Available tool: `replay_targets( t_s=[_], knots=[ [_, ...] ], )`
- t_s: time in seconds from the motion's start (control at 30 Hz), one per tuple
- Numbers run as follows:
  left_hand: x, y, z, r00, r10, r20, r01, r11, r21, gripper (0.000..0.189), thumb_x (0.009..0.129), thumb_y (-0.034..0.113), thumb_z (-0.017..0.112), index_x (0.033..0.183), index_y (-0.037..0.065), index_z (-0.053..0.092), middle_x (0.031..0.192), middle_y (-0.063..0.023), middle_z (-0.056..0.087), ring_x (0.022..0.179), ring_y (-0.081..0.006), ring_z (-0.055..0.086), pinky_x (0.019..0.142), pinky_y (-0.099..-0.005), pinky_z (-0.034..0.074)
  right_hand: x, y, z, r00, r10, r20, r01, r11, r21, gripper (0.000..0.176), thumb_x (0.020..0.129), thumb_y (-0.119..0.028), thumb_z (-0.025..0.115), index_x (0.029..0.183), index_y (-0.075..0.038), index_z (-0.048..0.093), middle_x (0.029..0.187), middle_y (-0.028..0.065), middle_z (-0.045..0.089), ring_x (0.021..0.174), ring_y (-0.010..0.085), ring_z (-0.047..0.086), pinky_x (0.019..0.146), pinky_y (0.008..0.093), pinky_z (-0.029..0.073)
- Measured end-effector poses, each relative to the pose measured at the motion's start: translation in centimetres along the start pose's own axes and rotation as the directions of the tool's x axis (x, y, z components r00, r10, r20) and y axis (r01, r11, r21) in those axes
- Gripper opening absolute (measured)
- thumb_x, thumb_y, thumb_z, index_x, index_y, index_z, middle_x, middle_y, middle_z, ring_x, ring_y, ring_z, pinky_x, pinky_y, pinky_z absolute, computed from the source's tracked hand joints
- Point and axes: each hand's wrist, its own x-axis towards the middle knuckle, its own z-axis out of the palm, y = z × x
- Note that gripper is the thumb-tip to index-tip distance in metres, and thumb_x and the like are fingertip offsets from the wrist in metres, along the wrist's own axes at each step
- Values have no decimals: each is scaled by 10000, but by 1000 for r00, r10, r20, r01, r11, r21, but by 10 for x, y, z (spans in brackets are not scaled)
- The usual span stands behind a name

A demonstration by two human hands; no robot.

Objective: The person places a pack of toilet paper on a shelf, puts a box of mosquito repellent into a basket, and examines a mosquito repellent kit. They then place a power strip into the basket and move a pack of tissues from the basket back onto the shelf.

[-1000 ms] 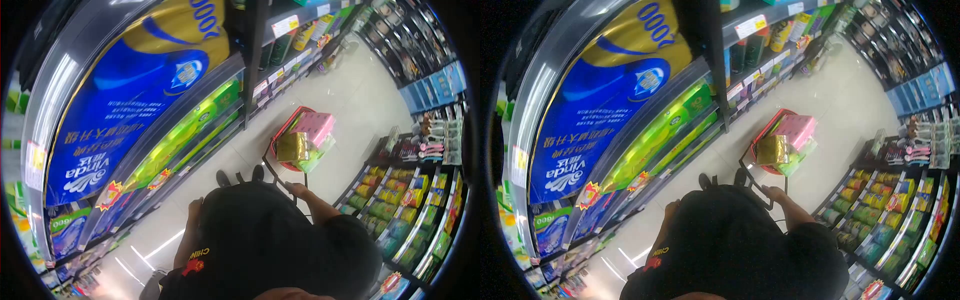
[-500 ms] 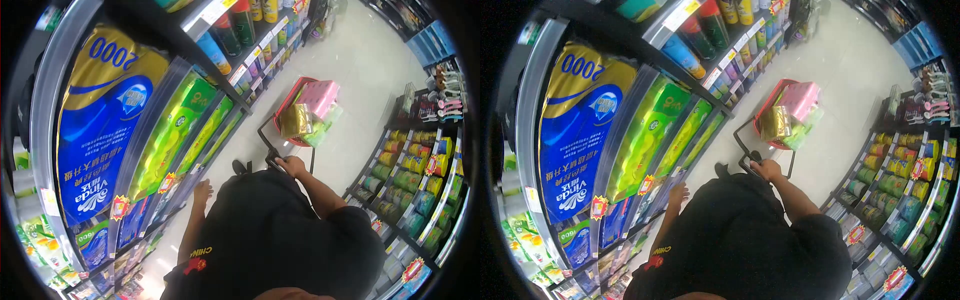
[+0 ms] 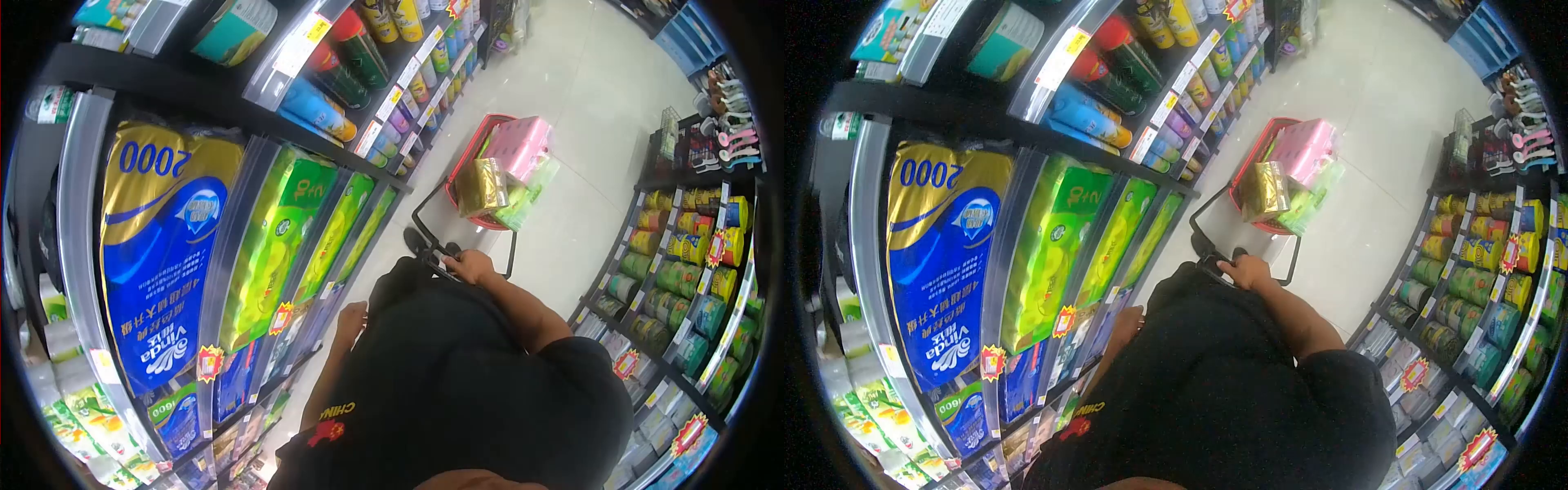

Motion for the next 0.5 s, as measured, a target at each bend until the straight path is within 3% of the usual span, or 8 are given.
replay_targets(
  t_s=[0.03, 0.1, 0.17, 0.27, 0.37, 0.4, 0.43, 0.5],
  knots=[
    [-1, 9, 0, 1000, -26, -6, 26, 999, 41, 371, 929, 354, 602, 1051, 7, 648, 875, -57, 653, 702, -143, 607, 591, -300, 486, 3, 3, 2, 1000, 0, -2, 0, 1000, -22, 671, 909, -664, 435, 858, -74, 752, 843, 167, 713, 868, 350, 674, 798, 441, 503],
    [42, -31, -3, 957, 274, 97, -290, 926, 243, 361, 951, 345, 531, 1048, 17, 646, 832, -113, 658, 701, -225, 628, 635, -369, 498, 8, 4, -2, 1000, 8, -3, -8, 997, -73, 672, 910, -668, 428, 875, -81, 754, 859, 163, 715, 885, 345, 676, 803, 440, 504],
    [55, -17, -5, 921, 349, 173, -389, 824, 412, 344, 962, 325, 492, 1038, 27, 645, 823, -159, 664, 725, -292, 648, 669, -412, 504, 9, -3, -13, 1000, 24, 4, -23, 991, -130, 672, 909, -673, 424, 894, -88, 754, 874, 163, 716, 901, 342, 676, 810, 440, 505],
    [122, -22, -1, 769, 498, 400, -606, 369, 704, 371, 964, 335, 453, 951, 29, 662, 848, -213, 664, 815, -378, 652, 732, -473, 491, 13, -17, -36, 997, 72, 15, -69, 988, -140, 680, 903, -686, 426, 913, -87, 750, 896, 171, 715, 923, 347, 674, 825, 446, 506],
    [157, 20, 3, 852, 416, 317, -506, 501, 702, 405, 967, 342, 455, 866, 19, 678, 901, -223, 679, 893, -416, 640, 762, -514, 477, 25, -18, -57, 989, 140, 37, -136, 986, -99, 685, 899, -688, 432, 910, -78, 744, 904, 189, 710, 927, 364, 671, 835, 459, 507],
    [166, 43, 3, 771, 497, 399, -597, 342, 726, 445, 967, 362, 460, 854, -1, 690, 944, -241, 681, 922, -434, 628, 800, -529, 464, 28, -20, -65, 990, 142, 25, -138, 983, -120, 685, 899, -687, 434, 908, -75, 743, 903, 194, 708, 929, 370, 669, 834, 462, 506],
    [154, 73, 3, 914, 364, 177, -405, 814, 416, 453, 967, 380, 485, 929, -14, 704, 981, -249, 684, 957, -425, 635, 841, -498, 475, 31, -24, -73, 990, 143, 13, -139, 980, -142, 685, 899, -686, 436, 906, -73, 742, 902, 199, 707, 930, 375, 667, 834, 466, 506],
    [155, 119, 8, 932, 344, 115, -362, 861, 356, 477, 950, 427, 526, 984, -11, 712, 975, -236, 693, 972, -385, 655, 863, -451, 484, 37, -25, -84, 989, 146, -8, -146, 975, -170, 685, 898, -684, 440, 907, -68, 740, 904, 208, 704, 933, 383, 664, 833, 470, 506]
  ],
)
